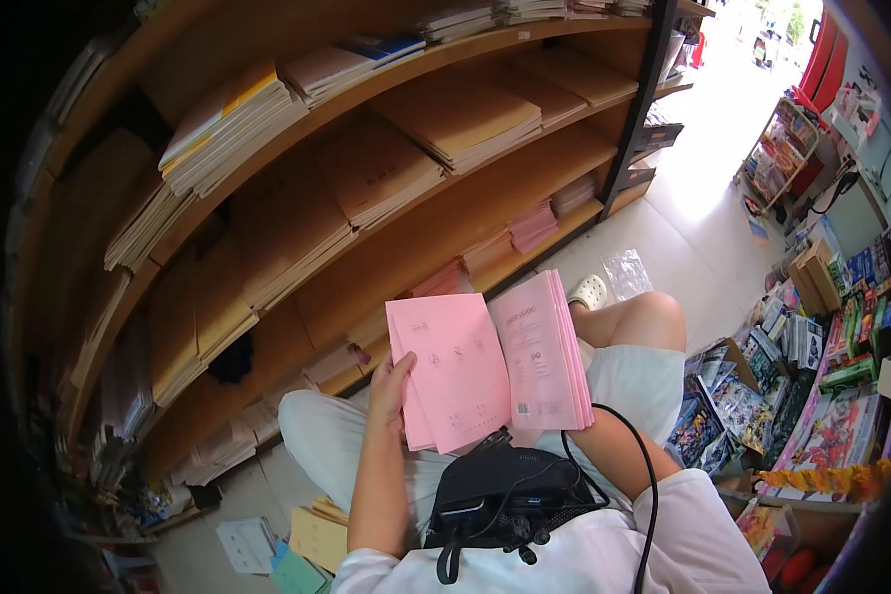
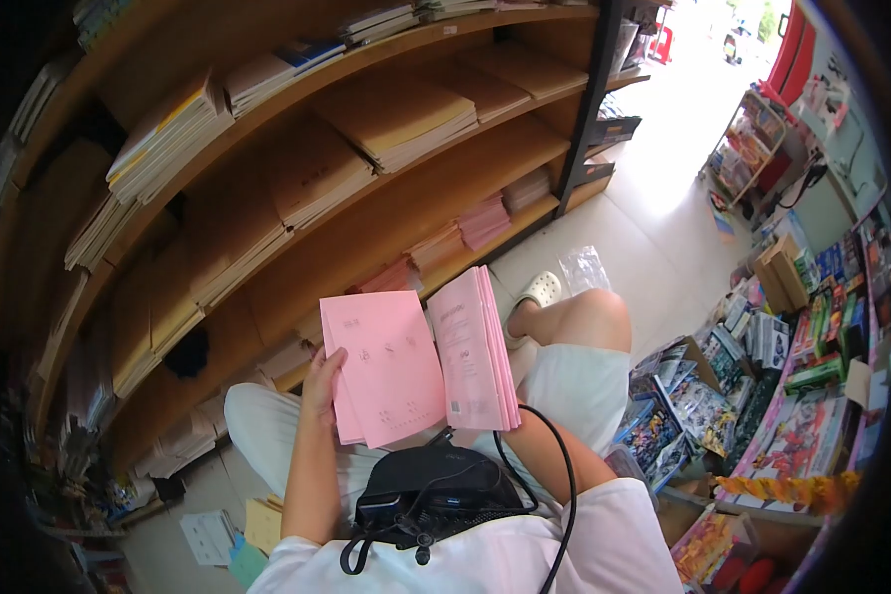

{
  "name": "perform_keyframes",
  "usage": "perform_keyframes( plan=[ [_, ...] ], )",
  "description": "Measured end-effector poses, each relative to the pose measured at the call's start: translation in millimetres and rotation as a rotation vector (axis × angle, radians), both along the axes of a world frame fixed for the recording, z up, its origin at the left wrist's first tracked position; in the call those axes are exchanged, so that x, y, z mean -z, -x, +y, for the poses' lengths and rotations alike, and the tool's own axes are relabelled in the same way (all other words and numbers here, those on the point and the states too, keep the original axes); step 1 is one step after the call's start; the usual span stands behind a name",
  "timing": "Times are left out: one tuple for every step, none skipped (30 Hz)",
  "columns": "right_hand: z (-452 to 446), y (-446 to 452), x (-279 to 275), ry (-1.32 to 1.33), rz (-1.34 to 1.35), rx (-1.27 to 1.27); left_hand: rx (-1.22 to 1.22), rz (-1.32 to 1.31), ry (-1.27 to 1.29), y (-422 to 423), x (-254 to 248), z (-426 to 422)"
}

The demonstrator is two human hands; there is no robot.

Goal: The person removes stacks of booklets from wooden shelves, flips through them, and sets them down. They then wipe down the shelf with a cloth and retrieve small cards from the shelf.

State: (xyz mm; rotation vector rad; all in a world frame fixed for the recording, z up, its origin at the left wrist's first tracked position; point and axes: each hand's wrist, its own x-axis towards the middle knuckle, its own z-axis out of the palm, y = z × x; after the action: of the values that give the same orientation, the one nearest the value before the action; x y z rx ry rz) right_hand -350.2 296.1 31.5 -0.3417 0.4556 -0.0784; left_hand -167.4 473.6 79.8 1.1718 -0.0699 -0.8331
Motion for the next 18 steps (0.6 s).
perform_keyframes(
  plan=[
    [-2,2,0,0.004,0.0,0.008,0.003,0.006,-0.005,-2,2,1],
    [-4,3,1,0.004,0.0,0.013,0.006,0.011,-0.01,-2,4,2],
    [-5,5,0,0.004,0.0,0.015,0.01,0.015,-0.009,-2,4,2],
    [-6,5,1,0.003,0.0,0.018,0.014,0.018,-0.008,-1,1,2],
    [-6,5,1,0.005,0.001,0.017,0.018,0.021,-0.008,0,1,3],
    [-7,6,1,0.006,0.003,0.019,0.022,0.023,-0.006,-1,3,3],
    [-7,7,1,0.006,0.003,0.017,0.027,0.025,-0.003,-1,6,4],
    [-7,7,1,0.007,0.007,0.018,0.032,0.026,0.0,-2,8,4],
    [-8,7,1,0.007,0.009,0.017,0.036,0.035,-0.002,-2,8,5],
    [-8,7,2,0.008,0.01,0.014,0.04,0.043,-0.003,-2,7,5],
    [-8,6,1,0.008,0.013,0.009,0.043,0.052,-0.005,-2,7,5],
    [-8,6,2,0.005,0.016,0.004,0.042,0.053,0.008,-2,8,6],
    [-8,5,2,0.007,0.017,0.001,0.041,0.055,0.02,-2,9,6],
    [-8,5,2,0.008,0.022,-0.003,0.04,0.056,0.032,-3,10,6],
    [-8,4,3,0.013,0.024,-0.009,0.042,0.059,0.039,-2,9,5],
    [-8,3,2,0.012,0.027,-0.017,0.044,0.062,0.047,-1,8,5],
    [-8,2,3,0.017,0.033,-0.025,0.047,0.066,0.054,0,8,4],
    [-8,1,3,0.021,0.042,-0.035,0.054,0.089,0.06,0,11,4]
  ],
)
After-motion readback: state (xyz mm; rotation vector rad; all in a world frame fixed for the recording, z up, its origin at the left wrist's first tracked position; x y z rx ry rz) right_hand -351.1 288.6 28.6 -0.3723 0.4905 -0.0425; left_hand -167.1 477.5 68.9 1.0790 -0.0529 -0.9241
